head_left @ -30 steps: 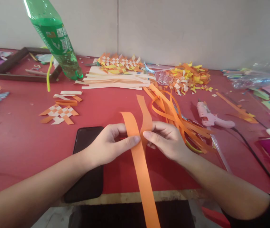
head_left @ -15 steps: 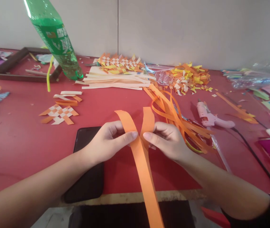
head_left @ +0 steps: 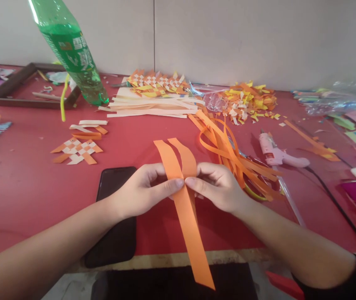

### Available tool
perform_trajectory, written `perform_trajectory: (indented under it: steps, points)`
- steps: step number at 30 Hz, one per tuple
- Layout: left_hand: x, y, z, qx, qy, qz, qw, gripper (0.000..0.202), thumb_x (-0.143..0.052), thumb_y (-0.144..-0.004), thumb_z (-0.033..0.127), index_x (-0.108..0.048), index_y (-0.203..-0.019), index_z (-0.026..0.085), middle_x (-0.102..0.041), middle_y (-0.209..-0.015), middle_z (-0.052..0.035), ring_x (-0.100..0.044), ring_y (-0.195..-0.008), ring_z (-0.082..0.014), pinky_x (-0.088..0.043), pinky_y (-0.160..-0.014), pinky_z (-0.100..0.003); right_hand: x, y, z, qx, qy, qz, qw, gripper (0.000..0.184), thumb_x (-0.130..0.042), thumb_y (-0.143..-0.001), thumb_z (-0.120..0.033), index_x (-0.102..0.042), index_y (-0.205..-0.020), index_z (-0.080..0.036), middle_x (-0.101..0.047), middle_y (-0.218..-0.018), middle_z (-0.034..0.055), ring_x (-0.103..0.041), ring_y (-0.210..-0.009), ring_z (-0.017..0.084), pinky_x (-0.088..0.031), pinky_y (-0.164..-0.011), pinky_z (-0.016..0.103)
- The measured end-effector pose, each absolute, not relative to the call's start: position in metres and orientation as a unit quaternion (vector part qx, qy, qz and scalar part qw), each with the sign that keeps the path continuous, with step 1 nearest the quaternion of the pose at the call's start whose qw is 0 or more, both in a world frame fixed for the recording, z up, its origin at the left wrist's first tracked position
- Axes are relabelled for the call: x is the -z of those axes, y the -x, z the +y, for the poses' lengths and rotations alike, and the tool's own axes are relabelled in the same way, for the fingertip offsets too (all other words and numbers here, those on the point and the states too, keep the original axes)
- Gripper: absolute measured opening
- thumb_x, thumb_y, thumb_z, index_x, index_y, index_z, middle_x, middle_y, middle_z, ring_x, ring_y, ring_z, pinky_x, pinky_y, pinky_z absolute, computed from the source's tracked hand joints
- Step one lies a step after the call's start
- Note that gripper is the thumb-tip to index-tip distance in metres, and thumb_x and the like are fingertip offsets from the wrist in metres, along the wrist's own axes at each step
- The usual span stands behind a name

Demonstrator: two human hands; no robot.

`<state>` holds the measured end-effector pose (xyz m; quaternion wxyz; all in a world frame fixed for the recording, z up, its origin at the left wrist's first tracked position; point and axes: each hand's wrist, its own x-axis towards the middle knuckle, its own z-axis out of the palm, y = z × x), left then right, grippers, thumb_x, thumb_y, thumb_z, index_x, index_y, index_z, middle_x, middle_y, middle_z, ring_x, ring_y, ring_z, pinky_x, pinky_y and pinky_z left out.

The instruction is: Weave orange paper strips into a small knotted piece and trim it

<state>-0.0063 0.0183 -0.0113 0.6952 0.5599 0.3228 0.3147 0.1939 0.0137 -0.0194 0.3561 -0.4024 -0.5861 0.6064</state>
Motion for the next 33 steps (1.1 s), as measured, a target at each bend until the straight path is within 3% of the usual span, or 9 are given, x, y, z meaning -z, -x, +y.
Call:
perform_trajectory:
  steps: [10,15,20,33]
  points:
    - [0.0144,0.0063,0.0176,-0.339,-0.513,0.346,0.709,0.025,-0.066,-0.089,0.032,-0.073,-0.106,0.015,-0.076,-0.104,-0.0091,-0.07,-0.094,-0.021,-0.055,-0.086,-0.032,0.0187,-0.1924,0.0145,-0.573,0.402,-0.595,0.395,0.025,-0.068,-0.086,-0.037,-0.06,-0.073,-0.018,-0.053,-0.06,-0.0037,-0.046,-0.049,0.007,-0.037,-0.045,0.021]
    - [0.0139,0.0075,0.0175,-0.304,-0.496,0.352,0.733,0.031,-0.065,-0.089,0.041,-0.074,-0.095,0.013,-0.075,-0.088,-0.0084,-0.067,-0.073,-0.0158,-0.055,-0.071,-0.027,0.021,-0.1937,0.0146,-0.595,0.416,-0.566,0.39,0.027,-0.069,-0.085,-0.042,-0.061,-0.075,-0.018,-0.055,-0.06,-0.003,-0.047,-0.049,0.008,-0.038,-0.045,0.022]
    - [0.0102,0.0064,0.0182,-0.287,-0.54,0.357,0.707,0.021,-0.069,-0.086,0.033,-0.072,-0.085,0.012,-0.069,-0.073,-0.0034,-0.061,-0.065,-0.0119,-0.052,-0.065,-0.023,0.0245,-0.1964,0.0131,-0.651,0.384,-0.538,0.373,0.029,-0.067,-0.086,-0.046,-0.064,-0.081,-0.018,-0.061,-0.063,-0.0002,-0.051,-0.051,0.01,-0.039,-0.046,0.023]
    - [0.012,0.0044,0.0188,-0.334,-0.518,0.362,0.699,0.02,-0.07,-0.084,0.031,-0.069,-0.092,0.012,-0.07,-0.08,-0.0037,-0.06,-0.063,-0.0106,-0.054,-0.061,-0.022,0.0184,-0.1947,0.0137,-0.613,0.414,-0.564,0.366,0.027,-0.068,-0.085,-0.04,-0.06,-0.072,-0.017,-0.06,-0.065,-0.0002,-0.051,-0.054,0.009,-0.041,-0.049,0.022]
